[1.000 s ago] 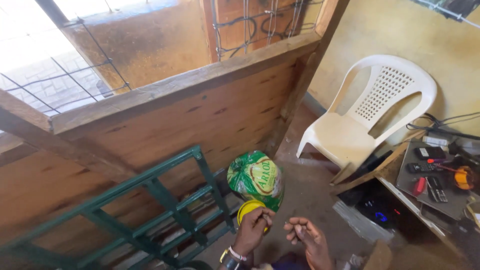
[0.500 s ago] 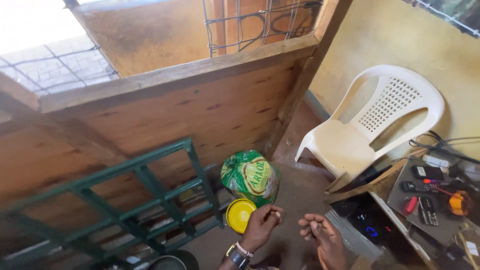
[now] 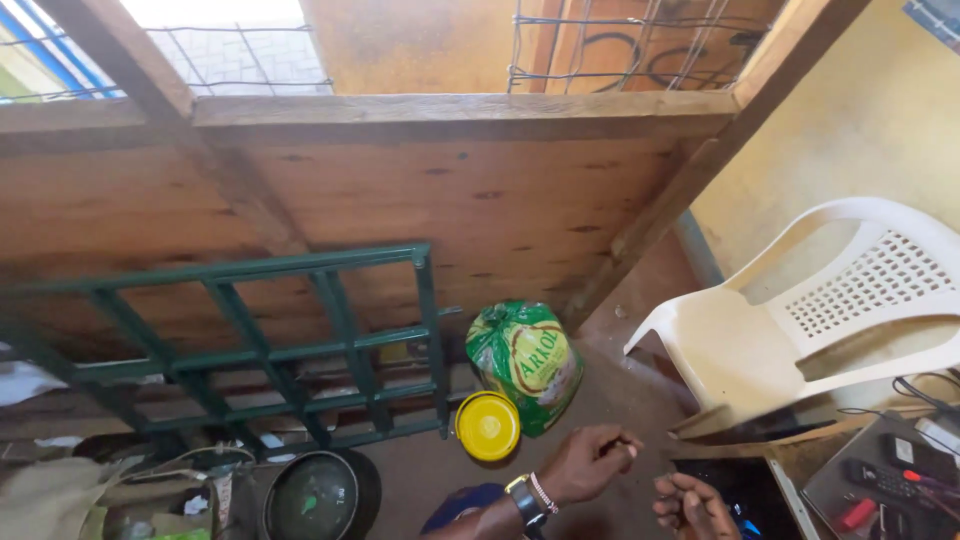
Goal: Testing and inspecting electronic components on a repair workbench using a diagnostic tool.
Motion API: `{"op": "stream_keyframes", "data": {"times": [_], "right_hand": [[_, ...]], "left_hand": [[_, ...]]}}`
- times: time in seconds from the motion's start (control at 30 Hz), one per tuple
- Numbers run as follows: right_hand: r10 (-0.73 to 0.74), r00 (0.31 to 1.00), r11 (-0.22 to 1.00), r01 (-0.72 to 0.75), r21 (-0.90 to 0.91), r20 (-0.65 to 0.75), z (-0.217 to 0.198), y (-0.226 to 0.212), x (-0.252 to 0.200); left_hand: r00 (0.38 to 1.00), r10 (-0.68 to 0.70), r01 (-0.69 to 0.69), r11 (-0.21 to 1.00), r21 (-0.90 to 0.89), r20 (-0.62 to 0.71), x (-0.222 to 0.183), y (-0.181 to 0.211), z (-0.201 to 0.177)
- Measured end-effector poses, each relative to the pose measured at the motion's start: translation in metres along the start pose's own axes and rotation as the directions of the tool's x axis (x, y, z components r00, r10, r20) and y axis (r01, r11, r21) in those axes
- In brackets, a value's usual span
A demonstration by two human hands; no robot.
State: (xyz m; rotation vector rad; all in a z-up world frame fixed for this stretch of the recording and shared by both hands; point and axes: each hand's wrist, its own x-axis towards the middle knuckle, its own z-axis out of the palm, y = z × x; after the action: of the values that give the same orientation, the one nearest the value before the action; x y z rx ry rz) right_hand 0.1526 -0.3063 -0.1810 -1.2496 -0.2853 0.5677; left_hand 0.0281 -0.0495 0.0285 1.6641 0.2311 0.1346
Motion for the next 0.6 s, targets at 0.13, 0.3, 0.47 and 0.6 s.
{"op": "stream_keyframes", "data": {"times": [0.13,0.3,0.47,0.6], "right_hand": [[0.039,0.998,0.999,-0.039,0.007,-0.048,-0.016,0.002,-0.003],[0.144,0.986,0.982,-0.153,0.115,0.08,-0.067,0.043,0.008],[0.105,0.994,0.992,-0.106,0.066,0.024,-0.049,0.031,0.003],[0.202,0.978,0.977,-0.205,0.064,0.054,-0.065,0.031,0.013]], "left_hand": [[1.0,-0.005,0.004,0.999,-0.044,-0.017,0.002,-0.019,0.008],[0.998,-0.061,0.061,0.998,-0.028,-0.018,0.013,-0.019,0.007],[0.996,-0.088,0.089,0.996,-0.011,0.032,0.033,-0.011,0.019],[0.995,-0.05,0.05,0.999,0.013,0.083,0.053,-0.006,0.028]]}}
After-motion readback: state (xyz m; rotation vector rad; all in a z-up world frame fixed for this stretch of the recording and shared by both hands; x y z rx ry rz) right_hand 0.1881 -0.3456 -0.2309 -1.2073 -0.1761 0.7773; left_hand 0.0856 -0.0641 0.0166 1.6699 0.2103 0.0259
